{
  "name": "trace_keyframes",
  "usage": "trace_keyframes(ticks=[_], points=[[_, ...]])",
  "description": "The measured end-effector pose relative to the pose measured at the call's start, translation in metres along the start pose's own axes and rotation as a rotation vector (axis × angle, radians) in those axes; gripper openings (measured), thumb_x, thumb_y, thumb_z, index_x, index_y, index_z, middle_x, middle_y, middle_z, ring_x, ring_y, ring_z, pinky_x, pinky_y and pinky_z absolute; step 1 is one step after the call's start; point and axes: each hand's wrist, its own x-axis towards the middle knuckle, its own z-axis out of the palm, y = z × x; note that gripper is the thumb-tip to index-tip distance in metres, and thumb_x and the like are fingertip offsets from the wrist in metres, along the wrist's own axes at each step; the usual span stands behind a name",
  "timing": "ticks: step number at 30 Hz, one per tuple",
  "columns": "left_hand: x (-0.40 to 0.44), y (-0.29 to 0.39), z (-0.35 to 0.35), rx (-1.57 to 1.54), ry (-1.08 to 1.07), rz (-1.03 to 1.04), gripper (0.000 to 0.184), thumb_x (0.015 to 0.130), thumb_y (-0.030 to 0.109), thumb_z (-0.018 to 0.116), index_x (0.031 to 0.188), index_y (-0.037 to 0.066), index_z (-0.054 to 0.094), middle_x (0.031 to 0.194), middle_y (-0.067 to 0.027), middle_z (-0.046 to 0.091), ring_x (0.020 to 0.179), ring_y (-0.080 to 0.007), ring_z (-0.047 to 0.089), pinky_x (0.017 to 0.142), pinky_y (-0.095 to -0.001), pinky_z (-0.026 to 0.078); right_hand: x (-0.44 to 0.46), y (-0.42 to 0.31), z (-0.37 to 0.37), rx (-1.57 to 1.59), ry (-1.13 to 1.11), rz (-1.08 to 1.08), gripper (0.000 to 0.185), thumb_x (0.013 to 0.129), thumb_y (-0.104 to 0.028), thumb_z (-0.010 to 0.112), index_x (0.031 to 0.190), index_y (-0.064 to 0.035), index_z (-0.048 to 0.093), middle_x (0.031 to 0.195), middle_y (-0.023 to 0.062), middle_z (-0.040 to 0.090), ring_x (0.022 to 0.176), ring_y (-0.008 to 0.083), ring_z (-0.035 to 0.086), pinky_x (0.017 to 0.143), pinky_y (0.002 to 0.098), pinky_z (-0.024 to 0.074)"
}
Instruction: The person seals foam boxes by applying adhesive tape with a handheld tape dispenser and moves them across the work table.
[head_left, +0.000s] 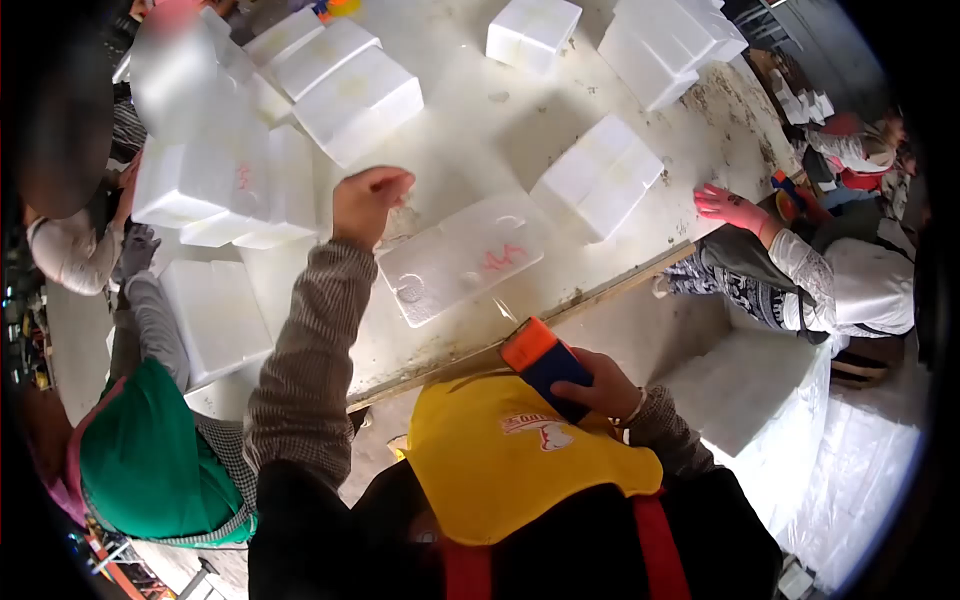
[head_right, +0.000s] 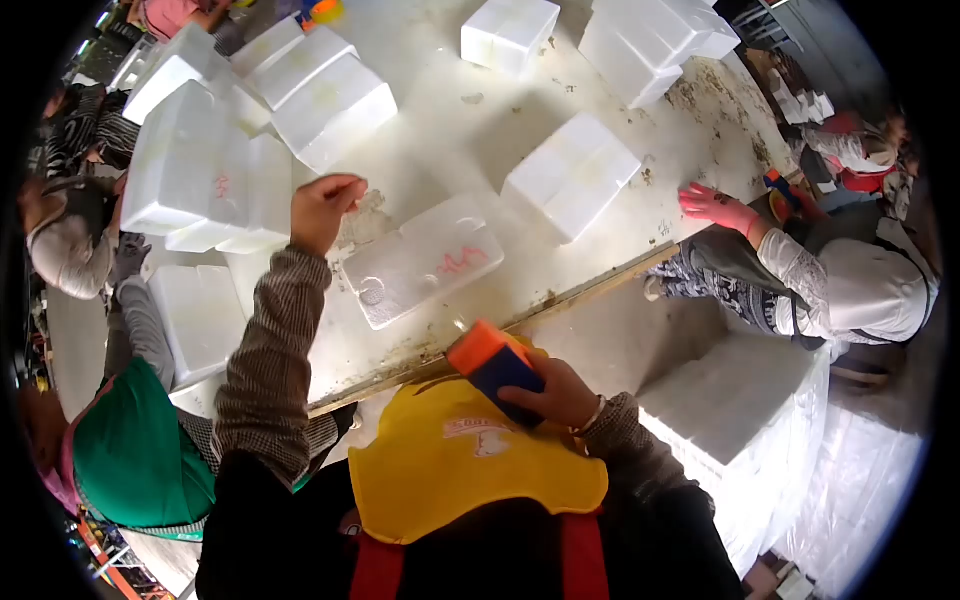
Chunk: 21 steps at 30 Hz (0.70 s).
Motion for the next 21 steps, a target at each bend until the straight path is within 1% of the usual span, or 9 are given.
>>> trace_keyframes(ticks=[1,4,7,9,14,16,19,20,21], points=[[0.015,-0.004,0.001,0.012,-0.035,-0.022,0.014,0.078,0.012,0.065,0.085,0.0,0.066,0.073,-0.0065,0.063,0.061,-0.0112,0.058,0.06,-0.0223,0.049,0.004,0.004,0.008,0.049,0.008,-0.018,0.047,0.077,-0.024,0.069,0.114,-0.001,0.053,0.096,0.0096,0.063,0.085,0.012,0.058,0.078,0.027,0.0463],[0.037,-0.024,0.002,0.033,-0.125,-0.059,0.018,0.078,0.015,0.065,0.086,0.0,0.066,0.073,-0.0067,0.064,0.062,-0.0116,0.059,0.06,-0.0229,0.051,0.019,0.005,0.031,0.165,0.086,0.049,0.046,0.078,-0.02,0.067,0.114,0.0015,0.051,0.096,0.0058,0.061,0.086,0.0106,0.056,0.078,0.0252,0.0458],[0.05,-0.042,0.007,0.017,-0.213,-0.09,0.019,0.077,0.016,0.065,0.087,-0.001,0.066,0.074,-0.0073,0.064,0.064,-0.012,0.06,0.062,-0.0238,0.052,0.024,0.003,0.044,0.067,0.108,0.067,0.055,0.076,-0.02,0.069,0.122,-0.0001,0.047,0.098,0.0088,0.062,0.087,0.0122,0.058,0.079,0.0269,0.0463],[0.052,-0.054,0.012,-0.009,-0.271,-0.124,0.019,0.077,0.015,0.064,0.087,-0.001,0.066,0.074,-0.0079,0.064,0.065,-0.0122,0.061,0.063,-0.0244,0.053,0.027,0.018,0.051,0.14,0.119,0.077,0.053,0.077,-0.016,0.068,0.123,-0.0002,0.046,0.098,0.0079,0.062,0.089,0.0108,0.057,0.08,0.0266,0.046],[0.06,-0.062,0.015,-0.033,-0.306,-0.125,0.019,0.078,0.015,0.064,0.086,-0.002,0.066,0.074,-0.0084,0.064,0.064,-0.0115,0.06,0.061,-0.0232,0.052,0.029,0.02,0.057,0.208,0.144,0.109,0.05,0.077,-0.012,0.068,0.121,0.0006,0.047,0.097,0.0067,0.061,0.088,0.0093,0.056,0.079,0.0267,0.0466],[0.061,-0.074,0.018,-0.033,-0.317,-0.124,0.02,0.078,0.016,0.064,0.085,-0.002,0.066,0.074,-0.0085,0.064,0.063,-0.0114,0.06,0.06,-0.023,0.052,0.034,0.022,0.056,0.231,0.153,0.059,0.049,0.078,-0.013,0.068,0.12,0.0009,0.047,0.096,0.0062,0.062,0.087,0.0093,0.056,0.078,0.0265,0.047],[0.059,-0.113,0.034,0.095,-0.498,-0.218,0.022,0.077,0.019,0.066,0.085,-0.002,0.066,0.074,-0.009,0.065,0.062,-0.0107,0.06,0.059,-0.0232,0.051,0.047,0.057,0.057,0.265,0.155,0.051,0.047,0.078,-0.015,0.067,0.119,0.0007,0.048,0.096,0.0057,0.062,0.086,0.0096,0.057,0.077,0.0263,0.0473],[0.054,-0.119,0.038,0.096,-0.614,-0.215,0.028,0.076,0.024,0.068,0.087,-0.001,0.066,0.077,-0.0098,0.066,0.067,-0.0124,0.061,0.066,-0.0261,0.051,0.055,0.068,0.055,0.254,0.161,0.053,0.046,0.079,-0.016,0.067,0.118,0.0005,0.049,0.095,0.0056,0.062,0.085,0.0098,0.057,0.077,0.0262,0.0473],[0.054,-0.12,0.041,0.173,-0.62,-0.203,0.03,0.076,0.026,0.069,0.089,-0.001,0.066,0.08,-0.0105,0.066,0.071,-0.0139,0.061,0.07,-0.0276,0.051,0.064,0.078,0.054,0.243,0.166,0.056,0.045,0.079,-0.016,0.067,0.117,0.0004,0.05,0.095,0.0056,0.062,0.084,0.0101,0.057,0.076,0.0262,0.0474]])
